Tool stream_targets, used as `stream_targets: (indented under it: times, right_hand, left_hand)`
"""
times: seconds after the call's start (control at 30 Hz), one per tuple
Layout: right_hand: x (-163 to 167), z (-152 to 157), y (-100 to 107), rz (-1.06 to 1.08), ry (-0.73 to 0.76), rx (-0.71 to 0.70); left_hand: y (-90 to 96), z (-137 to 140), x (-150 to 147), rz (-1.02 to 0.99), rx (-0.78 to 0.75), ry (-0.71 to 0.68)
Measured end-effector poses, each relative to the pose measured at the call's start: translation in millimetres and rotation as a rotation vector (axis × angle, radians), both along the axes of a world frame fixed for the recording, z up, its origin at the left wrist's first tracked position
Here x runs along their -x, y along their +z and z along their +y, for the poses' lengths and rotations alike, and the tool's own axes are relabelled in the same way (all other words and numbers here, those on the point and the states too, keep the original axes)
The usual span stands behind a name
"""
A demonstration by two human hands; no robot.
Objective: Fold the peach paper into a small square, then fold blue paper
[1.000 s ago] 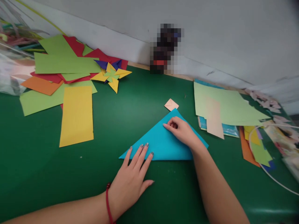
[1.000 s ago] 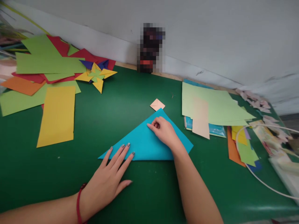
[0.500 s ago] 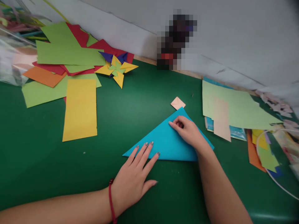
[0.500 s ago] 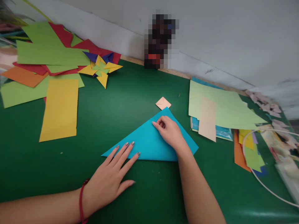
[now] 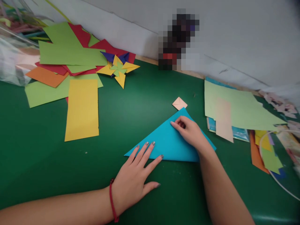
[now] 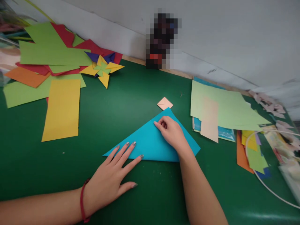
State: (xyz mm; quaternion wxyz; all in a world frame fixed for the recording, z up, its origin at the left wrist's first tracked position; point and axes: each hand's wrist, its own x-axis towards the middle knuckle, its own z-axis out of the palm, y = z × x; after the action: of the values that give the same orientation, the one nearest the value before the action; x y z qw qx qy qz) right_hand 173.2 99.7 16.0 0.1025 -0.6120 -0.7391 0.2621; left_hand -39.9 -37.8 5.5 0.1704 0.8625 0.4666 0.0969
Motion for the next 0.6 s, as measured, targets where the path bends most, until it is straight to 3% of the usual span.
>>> stream_targets:
  times: [0.6]
  right_hand:
    - [0.8, 0.1, 1.5, -0.006, -0.019, 0.027]
  left_hand:
    - [-0.6, 0.3, -0.7, 0.035, -0.004, -0.005]
